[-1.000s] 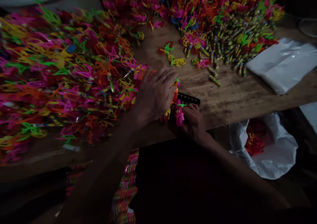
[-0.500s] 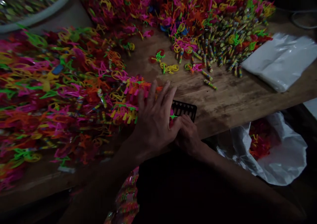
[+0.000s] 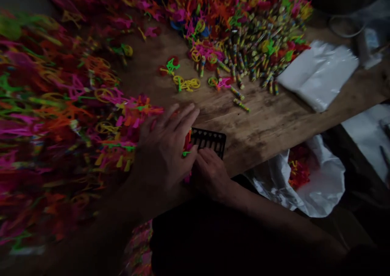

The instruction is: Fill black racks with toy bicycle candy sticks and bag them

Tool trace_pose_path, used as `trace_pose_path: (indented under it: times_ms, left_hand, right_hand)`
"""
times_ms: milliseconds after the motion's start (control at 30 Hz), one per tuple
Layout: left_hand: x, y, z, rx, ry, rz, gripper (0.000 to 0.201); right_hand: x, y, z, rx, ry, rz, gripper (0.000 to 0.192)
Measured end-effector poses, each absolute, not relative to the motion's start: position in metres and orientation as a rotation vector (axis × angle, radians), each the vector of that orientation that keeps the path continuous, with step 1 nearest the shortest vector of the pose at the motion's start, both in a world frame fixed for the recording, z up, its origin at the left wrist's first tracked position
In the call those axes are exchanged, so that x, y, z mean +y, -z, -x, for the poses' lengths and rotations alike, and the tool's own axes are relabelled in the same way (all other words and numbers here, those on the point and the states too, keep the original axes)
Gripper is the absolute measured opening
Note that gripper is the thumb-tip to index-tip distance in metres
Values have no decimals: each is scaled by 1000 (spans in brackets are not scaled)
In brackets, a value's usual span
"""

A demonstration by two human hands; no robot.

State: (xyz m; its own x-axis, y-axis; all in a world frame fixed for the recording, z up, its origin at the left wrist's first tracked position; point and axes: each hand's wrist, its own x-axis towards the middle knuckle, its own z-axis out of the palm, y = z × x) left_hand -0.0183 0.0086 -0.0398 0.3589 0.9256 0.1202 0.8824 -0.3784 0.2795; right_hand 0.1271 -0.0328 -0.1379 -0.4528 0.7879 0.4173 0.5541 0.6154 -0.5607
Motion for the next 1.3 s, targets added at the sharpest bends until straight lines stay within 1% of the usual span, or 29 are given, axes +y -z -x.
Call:
trace_pose_path:
  times_ms: [133,233,300,367,500,567,633,700,767,867,967,1067,1133,1233,1300]
  left_hand:
    - [7,44,17,1654,-420,-2490,63]
    - [5,42,17,1670,-406,-2481,66]
    - [4,41,18,1671,-392,-2471,70]
    - [4,40,18,1669,-388,-2472,74]
    - [0,40,20,1660,-524,-2512,81]
    - [-3,38,22,1671,-642,-2541,73]
    - [-5,33,24,1691,-716,-2578,62]
    - [-2,31,26,1705,-750,-2622,55]
    - [5,32,29,1731,-736,-2647,52]
    - [17,40,32,1765,-612,-2638,49]
    - [22,48,33,1749,-512,-2618,48]
    - [22,50,33,1748,-497,-2610,48]
    - [22,49,33,1760,-482,-2612,46]
    - [22,47,31,1782,-486,-2593,45]
    - [21,45,30,1771,-507,-2573,45]
  right_hand:
    - [-33,139,-128,-2191,-488,1020,18]
    - [-30,125,-140,-2123,-554,886,15]
    - [-17,112,-157,-2079,-572,870,16]
    - [11,99,-178,-2067,-453,991,20]
    - [95,88,-210,-2128,-41,1354,23]
    - [133,88,-216,-2182,91,1492,23]
    - [164,88,-218,-2234,148,1549,22]
    - [189,88,-215,-2318,147,1501,23]
    - [211,87,-212,-2471,103,1356,25]
    - [241,87,-209,-2721,-13,1097,26]
    - [261,88,-211,-2829,-82,941,27]
    - [261,85,-219,-2808,-103,864,20]
    - [245,80,-226,-2753,-130,837,17]
    - [194,71,-233,-2581,-250,917,14]
    - [150,68,-234,-2379,-406,1054,9]
